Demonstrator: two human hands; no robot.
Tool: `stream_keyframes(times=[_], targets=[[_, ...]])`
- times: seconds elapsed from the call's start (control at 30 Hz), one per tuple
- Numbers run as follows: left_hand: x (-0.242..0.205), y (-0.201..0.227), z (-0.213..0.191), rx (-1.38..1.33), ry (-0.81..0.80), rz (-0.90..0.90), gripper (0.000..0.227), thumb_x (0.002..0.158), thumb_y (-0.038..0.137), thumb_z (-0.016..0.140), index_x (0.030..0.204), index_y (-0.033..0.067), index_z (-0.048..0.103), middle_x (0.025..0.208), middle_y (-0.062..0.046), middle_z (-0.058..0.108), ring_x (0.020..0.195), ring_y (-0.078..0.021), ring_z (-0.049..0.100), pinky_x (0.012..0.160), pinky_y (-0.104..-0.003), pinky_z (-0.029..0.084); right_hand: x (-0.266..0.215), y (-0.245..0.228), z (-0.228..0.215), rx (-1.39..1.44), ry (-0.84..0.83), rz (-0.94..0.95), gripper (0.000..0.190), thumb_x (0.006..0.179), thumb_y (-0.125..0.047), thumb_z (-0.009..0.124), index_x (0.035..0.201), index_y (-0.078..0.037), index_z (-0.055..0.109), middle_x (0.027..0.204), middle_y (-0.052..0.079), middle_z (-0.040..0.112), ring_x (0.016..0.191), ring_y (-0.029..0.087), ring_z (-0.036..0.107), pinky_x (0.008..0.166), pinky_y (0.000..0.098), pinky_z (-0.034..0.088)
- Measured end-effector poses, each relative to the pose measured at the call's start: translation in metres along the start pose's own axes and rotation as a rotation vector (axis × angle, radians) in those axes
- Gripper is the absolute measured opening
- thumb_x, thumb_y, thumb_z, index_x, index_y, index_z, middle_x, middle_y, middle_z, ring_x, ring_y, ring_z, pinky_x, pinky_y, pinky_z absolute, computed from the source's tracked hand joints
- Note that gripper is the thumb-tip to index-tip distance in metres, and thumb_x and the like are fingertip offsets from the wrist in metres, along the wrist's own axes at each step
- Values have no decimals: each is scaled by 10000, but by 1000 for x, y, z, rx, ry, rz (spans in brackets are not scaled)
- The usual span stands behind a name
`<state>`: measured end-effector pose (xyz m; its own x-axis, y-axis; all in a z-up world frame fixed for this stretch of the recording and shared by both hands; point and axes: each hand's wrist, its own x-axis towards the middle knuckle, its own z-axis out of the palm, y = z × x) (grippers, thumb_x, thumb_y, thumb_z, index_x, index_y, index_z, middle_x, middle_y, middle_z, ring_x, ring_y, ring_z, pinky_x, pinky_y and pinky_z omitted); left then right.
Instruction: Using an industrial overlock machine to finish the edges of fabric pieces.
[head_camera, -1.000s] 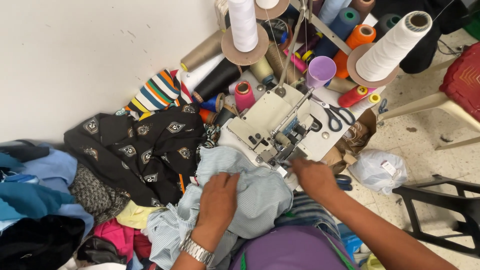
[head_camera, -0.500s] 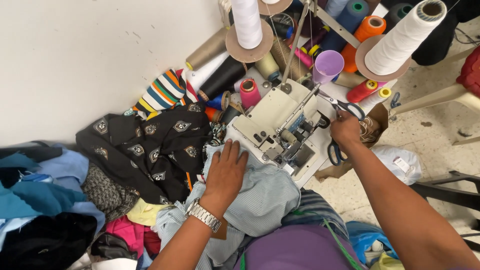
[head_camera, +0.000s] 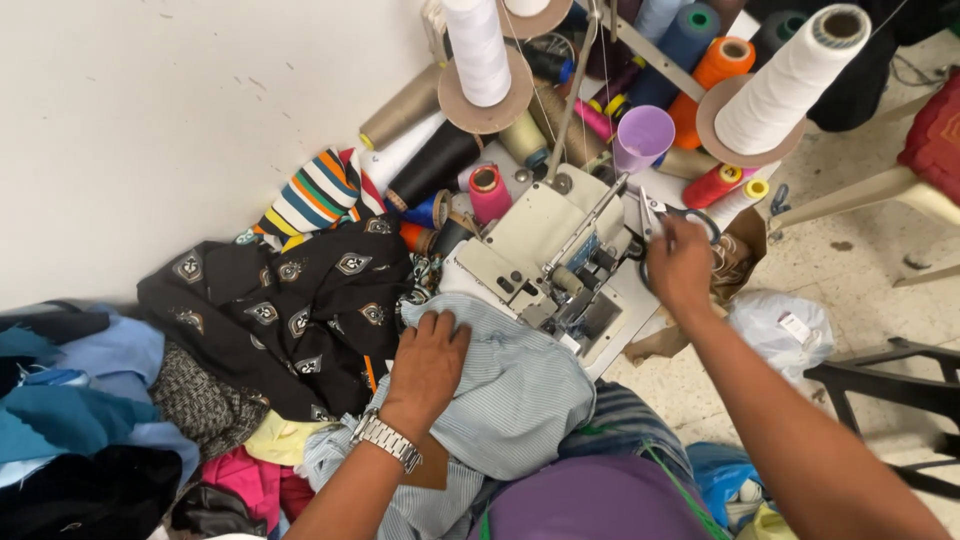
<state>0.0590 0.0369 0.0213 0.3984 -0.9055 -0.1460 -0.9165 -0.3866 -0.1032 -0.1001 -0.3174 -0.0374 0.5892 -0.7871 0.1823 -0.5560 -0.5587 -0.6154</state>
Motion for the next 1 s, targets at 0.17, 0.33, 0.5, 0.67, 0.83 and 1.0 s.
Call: stream_keyframes(times=[0.17, 0.33, 0.5, 0.67, 0.83, 1.0], targets=[[9, -13, 27, 82, 160, 133, 42, 917, 120, 608, 909, 122, 650, 905, -98, 550, 899, -300, 550, 691, -434, 396, -120, -74, -43, 221, -458, 180, 221, 889, -188, 678, 1076, -153, 791, 947, 158, 776, 963, 383, 735, 861, 465, 579], [1, -25, -7, -349, 268, 123, 175, 895, -3, 506, 923, 143, 598, 879, -52, 543, 848, -264, 530, 777, -404, 426, -164, -84, -42, 246, -521, -222, 230, 941, -242, 664, 1126, -124, 735, 1125, 49, 713, 1005, 229, 709, 839, 379, 585], [-28, 13, -63, -129, 110, 224, 209, 769, 14, 659, 905, 157, 589, 842, -43, 561, 759, -241, 583, 651, -388, 498, -141, -156, -62, 226, -283, -819, 294, 988, -228, 666, 1184, -13, 624, 1138, 154, 605, 1001, 328, 601, 875, 465, 525], [-55, 37, -92, -170, 340, 264, 77, 901, 69, 587, 955, 121, 572, 846, -46, 535, 752, -238, 563, 654, -379, 511, -128, -187, -33, 430, -298, -1012, 85, 1011, -62, 582, 1036, -3, 638, 1088, 146, 637, 1009, 323, 615, 921, 448, 512], [-90, 16, -94, -266, 177, 92, 212, 866, 90, 678, 1063, 111, 603, 913, -76, 567, 823, -277, 556, 715, -416, 481, -131, -169, -32, 559, -433, -926, 122, 1023, -74, 510, 1041, -69, 631, 1053, 91, 702, 982, 286, 667, 850, 408, 522], [-113, 6, -104, -764, 201, -212, 89, 918, 185, 739, 960, 113, 709, 863, -7, 629, 849, -216, 545, 805, -345, 434, -131, -141, -34, 459, -737, -553, 235, 1056, -289, 455, 971, -144, 619, 783, 9, 642, 662, 197, 584, 612, 368, 462]])
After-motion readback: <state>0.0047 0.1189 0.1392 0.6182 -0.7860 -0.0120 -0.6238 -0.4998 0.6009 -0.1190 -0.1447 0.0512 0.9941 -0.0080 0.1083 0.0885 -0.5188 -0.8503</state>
